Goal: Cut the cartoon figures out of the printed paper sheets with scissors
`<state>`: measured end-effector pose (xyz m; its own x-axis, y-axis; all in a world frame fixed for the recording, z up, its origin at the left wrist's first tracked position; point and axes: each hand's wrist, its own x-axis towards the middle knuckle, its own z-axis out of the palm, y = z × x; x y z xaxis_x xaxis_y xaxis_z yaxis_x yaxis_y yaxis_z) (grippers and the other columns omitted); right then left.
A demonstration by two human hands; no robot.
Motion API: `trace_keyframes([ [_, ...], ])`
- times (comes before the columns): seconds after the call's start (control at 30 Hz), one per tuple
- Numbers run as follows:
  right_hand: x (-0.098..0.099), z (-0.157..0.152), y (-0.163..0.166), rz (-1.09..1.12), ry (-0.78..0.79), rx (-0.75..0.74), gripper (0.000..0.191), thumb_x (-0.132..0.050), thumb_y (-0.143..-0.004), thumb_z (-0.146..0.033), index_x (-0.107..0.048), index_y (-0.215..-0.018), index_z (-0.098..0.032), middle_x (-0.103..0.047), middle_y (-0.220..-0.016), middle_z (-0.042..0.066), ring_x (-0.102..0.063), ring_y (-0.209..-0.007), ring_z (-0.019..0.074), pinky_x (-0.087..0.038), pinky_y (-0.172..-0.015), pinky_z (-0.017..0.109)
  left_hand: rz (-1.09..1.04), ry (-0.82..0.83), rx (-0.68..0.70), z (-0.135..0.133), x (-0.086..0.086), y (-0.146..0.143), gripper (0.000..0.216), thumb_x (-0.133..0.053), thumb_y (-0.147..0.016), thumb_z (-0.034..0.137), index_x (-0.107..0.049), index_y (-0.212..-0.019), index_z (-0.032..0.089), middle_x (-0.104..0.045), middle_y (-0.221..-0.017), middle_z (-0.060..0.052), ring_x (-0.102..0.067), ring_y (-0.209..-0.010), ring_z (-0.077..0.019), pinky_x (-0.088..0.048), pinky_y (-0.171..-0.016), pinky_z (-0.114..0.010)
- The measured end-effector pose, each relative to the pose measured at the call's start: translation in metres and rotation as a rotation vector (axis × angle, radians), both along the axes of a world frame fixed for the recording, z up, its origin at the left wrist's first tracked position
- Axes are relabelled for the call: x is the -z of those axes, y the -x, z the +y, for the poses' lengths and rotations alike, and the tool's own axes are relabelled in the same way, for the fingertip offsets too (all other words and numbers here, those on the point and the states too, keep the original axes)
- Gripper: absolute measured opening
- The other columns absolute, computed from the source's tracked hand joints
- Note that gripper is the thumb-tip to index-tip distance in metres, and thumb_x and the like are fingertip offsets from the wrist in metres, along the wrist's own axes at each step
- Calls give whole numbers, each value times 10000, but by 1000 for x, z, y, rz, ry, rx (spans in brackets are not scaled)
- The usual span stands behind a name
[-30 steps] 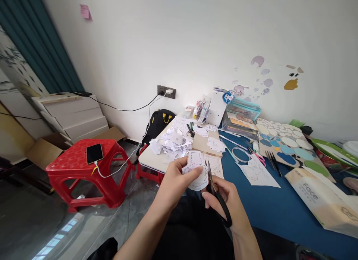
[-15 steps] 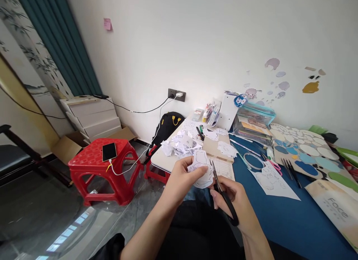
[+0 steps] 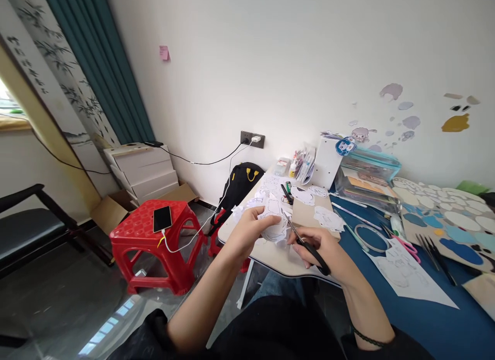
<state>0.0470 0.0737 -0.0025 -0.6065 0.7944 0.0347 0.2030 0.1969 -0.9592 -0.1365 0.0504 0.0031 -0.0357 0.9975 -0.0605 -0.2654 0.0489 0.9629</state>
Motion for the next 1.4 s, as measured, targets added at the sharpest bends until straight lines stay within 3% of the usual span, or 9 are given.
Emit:
trace_keyframes([
  [0.27, 15, 59, 29, 56, 107, -62, 200, -688, -751, -324, -633, -762, -133, -482, -462, -50, -476, -415, 100, -350, -422, 204, 140, 62, -69, 40, 11, 27, 242, -697, -620, 286, -677, -787, 111, -678, -679, -53, -607, -573, -153, -467, -529, -240],
  [0.4, 17, 69, 38, 109, 167, -94, 310, -716, -728, -422, -630, -733, -124, -517, -502, -31, -519, -431, 108, -375, -417, 208, 262, 36, -115, 44, 12, 36, 288, -693, -634, 322, -670, -822, 106, -678, -701, -62, -612, -592, -171, -460, -524, -246],
  [0.57, 10, 58, 32, 169, 150, -63, 343, -736, -717, -428, -659, -801, -105, -514, -490, -45, -489, -386, 88, -360, -389, 197, 442, -28, -112, 31, 4, 36, 307, -696, -646, 322, -657, -871, 116, -674, -765, -60, -616, -656, -183, -454, -566, -248],
  [0.7, 2, 47, 28, 244, 101, 51, 364, -709, -751, -427, -627, -917, -113, -515, -435, -58, -476, -365, 98, -352, -388, 206, 590, -70, -60, 18, -9, 28, 364, -738, -568, 275, -648, -893, 137, -590, -637, 18, -550, -574, -152, -386, -509, -222],
  [0.87, -1, 39, 26, 336, 79, 111, 364, -736, -733, -357, -592, -973, -124, -553, -541, -49, -496, -387, 89, -390, -416, 220, 664, -138, 60, 1, -23, 16, 386, -766, -526, 236, -667, -894, 177, -505, -577, 71, -462, -512, -110, -347, -497, -205],
  [1.03, 8, 25, 16, 434, 93, 180, 400, -764, -688, -363, -579, -973, -151, -543, -680, -42, -488, -394, 69, -388, -410, 222, 589, -170, 99, -5, -25, 11, 315, -719, -651, 321, -651, -898, 138, -578, -668, 8, -532, -593, -139, -416, -544, -224],
  [1.17, 11, 2, 5, 471, 111, 216, 356, -747, -718, -356, -596, -972, -158, -531, -644, -45, -472, -388, 70, -384, -421, 226, 485, -181, 116, -8, -24, 4, 284, -615, -774, 389, -665, -834, 116, -625, -769, -52, -564, -682, -146, -465, -617, -235],
  [1.33, 16, -9, -8, 658, 39, 266, 227, -678, -770, -381, -637, -871, -181, -542, -681, -26, -502, -478, 98, -397, -482, 238, 344, -128, 87, -14, -26, -3, 222, -677, -732, 349, -687, -787, 134, -632, -709, -32, -551, -620, -123, -434, -541, -200],
  [1.4, 19, -9, -7, 598, 23, 267, 225, -663, -782, -383, -641, -870, -177, -536, -625, -28, -508, -501, 114, -403, -508, 242, 288, -99, 78, -17, -27, -4, 195, -700, -703, 327, -688, -749, 138, -626, -666, -18, -540, -572, -113, -420, -504, -195],
])
